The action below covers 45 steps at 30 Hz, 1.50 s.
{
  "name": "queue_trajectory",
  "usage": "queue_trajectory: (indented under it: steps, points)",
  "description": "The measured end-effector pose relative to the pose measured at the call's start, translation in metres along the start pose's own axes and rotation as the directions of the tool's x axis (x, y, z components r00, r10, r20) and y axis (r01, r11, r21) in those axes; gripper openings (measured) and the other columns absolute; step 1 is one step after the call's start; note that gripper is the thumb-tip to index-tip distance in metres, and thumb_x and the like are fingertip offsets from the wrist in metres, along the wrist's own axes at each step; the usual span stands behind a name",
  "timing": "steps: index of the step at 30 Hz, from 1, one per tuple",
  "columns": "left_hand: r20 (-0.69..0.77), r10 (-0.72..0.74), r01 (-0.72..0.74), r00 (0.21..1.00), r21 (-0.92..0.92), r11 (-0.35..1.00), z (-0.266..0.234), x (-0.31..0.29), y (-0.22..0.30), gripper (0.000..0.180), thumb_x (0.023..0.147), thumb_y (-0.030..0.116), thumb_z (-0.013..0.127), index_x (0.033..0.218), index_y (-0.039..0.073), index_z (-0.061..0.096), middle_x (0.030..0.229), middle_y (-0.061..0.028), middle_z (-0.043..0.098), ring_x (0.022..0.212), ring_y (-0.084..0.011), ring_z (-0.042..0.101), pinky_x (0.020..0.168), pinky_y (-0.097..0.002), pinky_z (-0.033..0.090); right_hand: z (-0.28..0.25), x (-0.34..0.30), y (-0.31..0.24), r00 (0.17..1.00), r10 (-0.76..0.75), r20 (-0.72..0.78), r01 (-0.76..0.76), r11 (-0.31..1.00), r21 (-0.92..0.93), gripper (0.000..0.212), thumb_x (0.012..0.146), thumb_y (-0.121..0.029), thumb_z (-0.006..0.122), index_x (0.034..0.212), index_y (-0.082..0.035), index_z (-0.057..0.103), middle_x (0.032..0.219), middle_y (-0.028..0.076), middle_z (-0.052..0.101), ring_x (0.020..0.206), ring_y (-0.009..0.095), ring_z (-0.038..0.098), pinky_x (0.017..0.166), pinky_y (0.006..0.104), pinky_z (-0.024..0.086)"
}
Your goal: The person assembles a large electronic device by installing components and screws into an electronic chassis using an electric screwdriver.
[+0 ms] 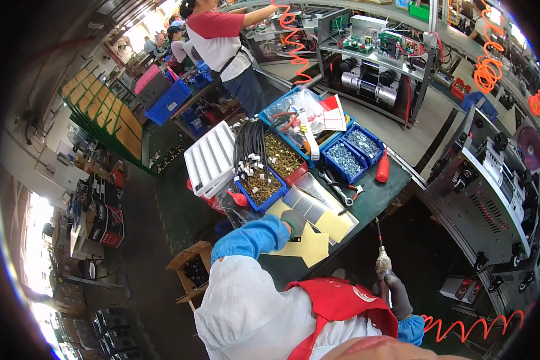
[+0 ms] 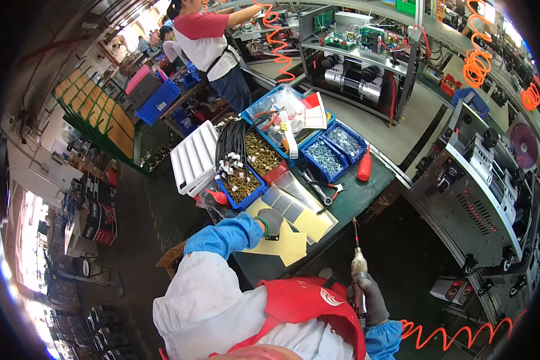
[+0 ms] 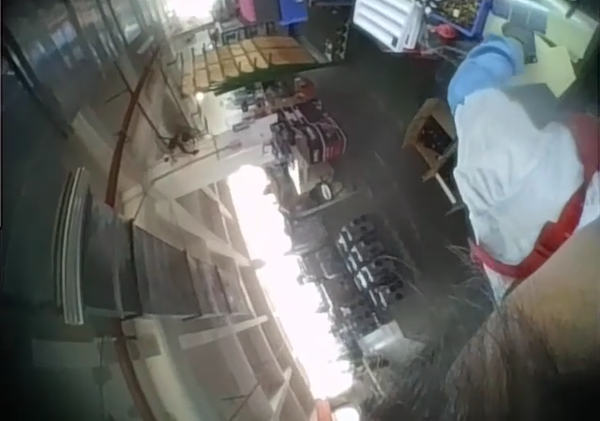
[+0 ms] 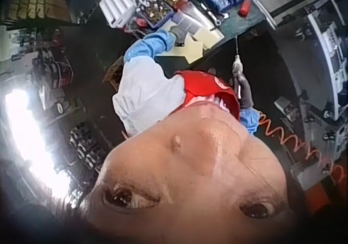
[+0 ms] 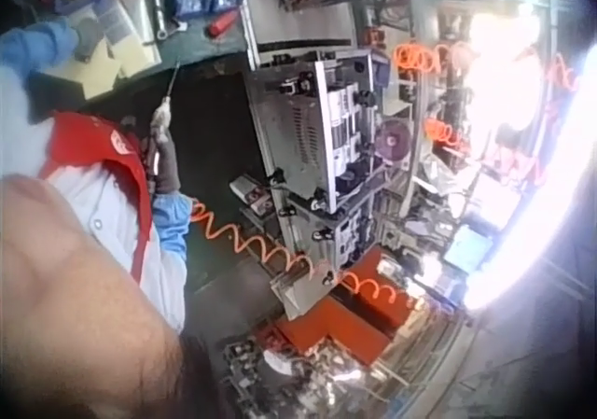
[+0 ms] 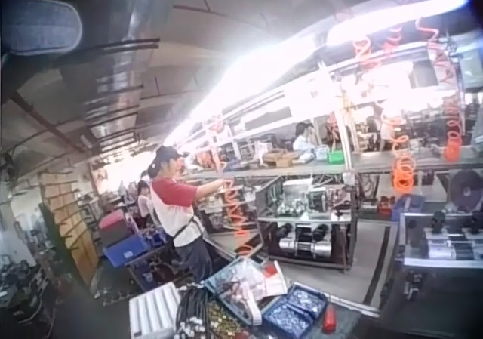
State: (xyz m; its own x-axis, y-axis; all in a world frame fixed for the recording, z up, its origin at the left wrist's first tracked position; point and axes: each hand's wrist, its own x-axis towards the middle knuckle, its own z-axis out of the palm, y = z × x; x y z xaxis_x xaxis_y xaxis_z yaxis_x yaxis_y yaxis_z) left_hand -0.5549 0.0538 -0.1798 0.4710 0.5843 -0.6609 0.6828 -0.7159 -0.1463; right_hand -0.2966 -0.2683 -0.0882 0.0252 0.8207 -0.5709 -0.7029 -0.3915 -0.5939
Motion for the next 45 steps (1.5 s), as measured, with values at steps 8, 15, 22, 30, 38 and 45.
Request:
queue_trajectory:
  steps: [8, 15, 22, 30, 38, 45]
  points:
    - [-0.449, 0.120, -0.454, 0.885, -0.891, 0.014, -0.111, 0.031, 0.064, 0.040, 0.083, 0.044, 0.066, 0.074, 0.005, 0.066, 0.058, -0.0051, 0.061, 0.051, -0.0146, 0.059, 0.048, -0.0290, 0.044, 0.014, -0.001, -0.019, 0.982, -0.179, -0.060, 0.174, 0.981, -0.087, 0.063, 0.074, -0.039, 0.074, 0.119, -0.003, 0.050, 0.074, 0.002, 0.054, 0.057, 0.011, 0.055, 0.050, 0.0238, 0.045]
    - [-0.366, -0.038, -0.361, 0.930, -0.888, -0.286, -0.183, 0.020, 0.176, 0.028, 0.083, 0.027, 0.072, 0.086, 0.001, 0.063, 0.069, -0.0036, 0.060, 0.053, -0.0121, 0.058, 0.047, -0.0250, 0.050, 0.033, -0.003, -0.046, 0.926, -0.315, -0.207, 0.271, 0.938, -0.216, 0.074, 0.071, -0.024, 0.070, 0.136, 0.000, 0.042, 0.087, 0.005, 0.054, 0.068, 0.012, 0.056, 0.063, 0.0251, 0.048]
    - [-0.402, -0.014, -0.397, 0.916, -0.900, -0.181, -0.174, 0.014, 0.228, 0.032, 0.081, 0.027, 0.074, 0.084, -0.001, 0.060, 0.064, -0.0050, 0.061, 0.054, -0.0128, 0.059, 0.047, -0.0288, 0.048, 0.022, -0.018, -0.036, 0.902, -0.326, -0.283, 0.304, 0.945, -0.118, 0.070, 0.077, -0.012, 0.068, 0.138, 0.003, 0.036, 0.078, 0.008, 0.053, 0.060, 0.015, 0.055, 0.055, 0.0298, 0.046]
    - [-0.796, -0.343, -0.682, 0.499, -0.604, 0.412, -0.135, 0.066, 0.280, 0.041, 0.073, 0.030, 0.080, 0.091, 0.001, 0.058, 0.072, -0.0103, 0.060, 0.065, -0.0202, 0.058, 0.063, -0.0366, 0.048, -0.016, -0.004, -0.021, 0.900, -0.244, -0.361, 0.283, 0.957, 0.059, 0.050, 0.080, -0.033, 0.064, 0.119, -0.004, 0.049, 0.070, 0.005, 0.055, 0.056, 0.012, 0.054, 0.050, 0.0257, 0.045]
    - [-0.445, 0.127, -0.318, 0.886, -0.786, -0.530, -0.120, 0.130, 0.342, 0.023, 0.089, 0.029, 0.065, 0.094, 0.006, 0.060, 0.083, -0.0044, 0.060, 0.073, -0.0148, 0.060, 0.058, -0.0307, 0.053, -0.076, 0.049, -0.020, 0.808, -0.286, -0.515, 0.334, 0.942, 0.000, 0.047, 0.084, -0.031, 0.062, 0.120, -0.004, 0.049, 0.070, 0.005, 0.056, 0.056, 0.012, 0.054, 0.050, 0.0263, 0.045]
    - [-0.244, 0.346, 0.165, 0.906, -0.550, -0.819, -0.102, 0.230, 0.387, 0.028, 0.096, 0.029, 0.058, 0.112, 0.007, 0.060, 0.096, -0.0096, 0.064, 0.087, -0.0256, 0.062, 0.080, -0.0417, 0.052, -0.125, 0.118, -0.025, 0.703, -0.411, -0.580, 0.402, 0.903, -0.153, 0.060, 0.079, -0.026, 0.067, 0.130, -0.002, 0.046, 0.079, 0.005, 0.057, 0.064, 0.012, 0.056, 0.056, 0.0263, 0.046]
